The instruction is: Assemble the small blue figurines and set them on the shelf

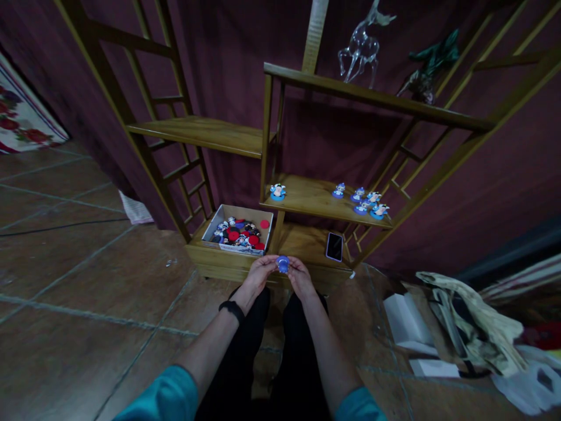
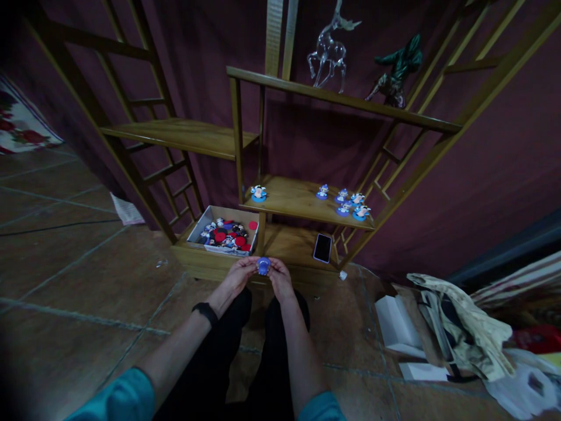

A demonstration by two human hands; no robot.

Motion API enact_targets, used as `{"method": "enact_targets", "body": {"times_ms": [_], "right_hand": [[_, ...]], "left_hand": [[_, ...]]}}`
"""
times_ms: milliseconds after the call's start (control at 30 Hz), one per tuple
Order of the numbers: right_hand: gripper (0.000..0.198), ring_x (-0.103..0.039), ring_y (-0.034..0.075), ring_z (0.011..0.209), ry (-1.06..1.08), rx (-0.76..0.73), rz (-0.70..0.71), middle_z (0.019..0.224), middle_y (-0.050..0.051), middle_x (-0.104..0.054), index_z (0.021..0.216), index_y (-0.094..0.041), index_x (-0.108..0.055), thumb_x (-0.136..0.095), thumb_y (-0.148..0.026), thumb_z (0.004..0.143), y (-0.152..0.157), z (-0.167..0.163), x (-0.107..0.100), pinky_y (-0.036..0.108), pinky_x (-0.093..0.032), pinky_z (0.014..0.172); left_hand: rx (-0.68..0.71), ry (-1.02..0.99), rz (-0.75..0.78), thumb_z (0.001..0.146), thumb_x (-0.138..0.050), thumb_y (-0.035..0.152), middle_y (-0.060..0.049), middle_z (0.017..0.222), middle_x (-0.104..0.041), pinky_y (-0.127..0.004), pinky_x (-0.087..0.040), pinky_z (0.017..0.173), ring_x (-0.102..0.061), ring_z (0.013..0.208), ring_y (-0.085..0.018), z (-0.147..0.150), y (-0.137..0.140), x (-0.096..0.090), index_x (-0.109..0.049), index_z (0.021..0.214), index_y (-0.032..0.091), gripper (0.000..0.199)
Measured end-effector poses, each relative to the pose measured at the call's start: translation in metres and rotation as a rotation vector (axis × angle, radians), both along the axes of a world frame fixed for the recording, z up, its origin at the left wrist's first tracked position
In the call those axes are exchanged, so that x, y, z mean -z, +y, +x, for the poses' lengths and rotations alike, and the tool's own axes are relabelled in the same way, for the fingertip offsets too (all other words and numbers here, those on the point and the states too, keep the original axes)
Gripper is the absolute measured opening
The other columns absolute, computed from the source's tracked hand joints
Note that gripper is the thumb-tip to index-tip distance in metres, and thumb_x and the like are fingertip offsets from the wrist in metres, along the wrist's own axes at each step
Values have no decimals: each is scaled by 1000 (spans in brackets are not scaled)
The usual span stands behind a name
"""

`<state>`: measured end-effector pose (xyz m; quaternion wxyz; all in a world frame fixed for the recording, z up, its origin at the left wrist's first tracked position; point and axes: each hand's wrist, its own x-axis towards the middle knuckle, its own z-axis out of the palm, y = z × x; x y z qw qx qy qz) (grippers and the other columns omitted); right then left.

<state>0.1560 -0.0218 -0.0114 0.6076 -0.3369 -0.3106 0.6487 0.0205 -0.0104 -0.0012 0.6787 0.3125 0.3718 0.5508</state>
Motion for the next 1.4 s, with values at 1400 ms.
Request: {"method": "enact_targets", "body": {"times_ms": [1400], "right_hand": [[31, -66, 15, 72, 10, 50, -168, 77, 2, -72, 88, -19, -67, -75, -25, 59, 4, -1, 11, 29, -52, 71]], "left_hand": [[113, 18, -95, 62, -76, 13, -8, 80, -68, -23, -49, 68, -63, 67, -11, 7, 10, 14, -67, 90, 12, 29]]}}
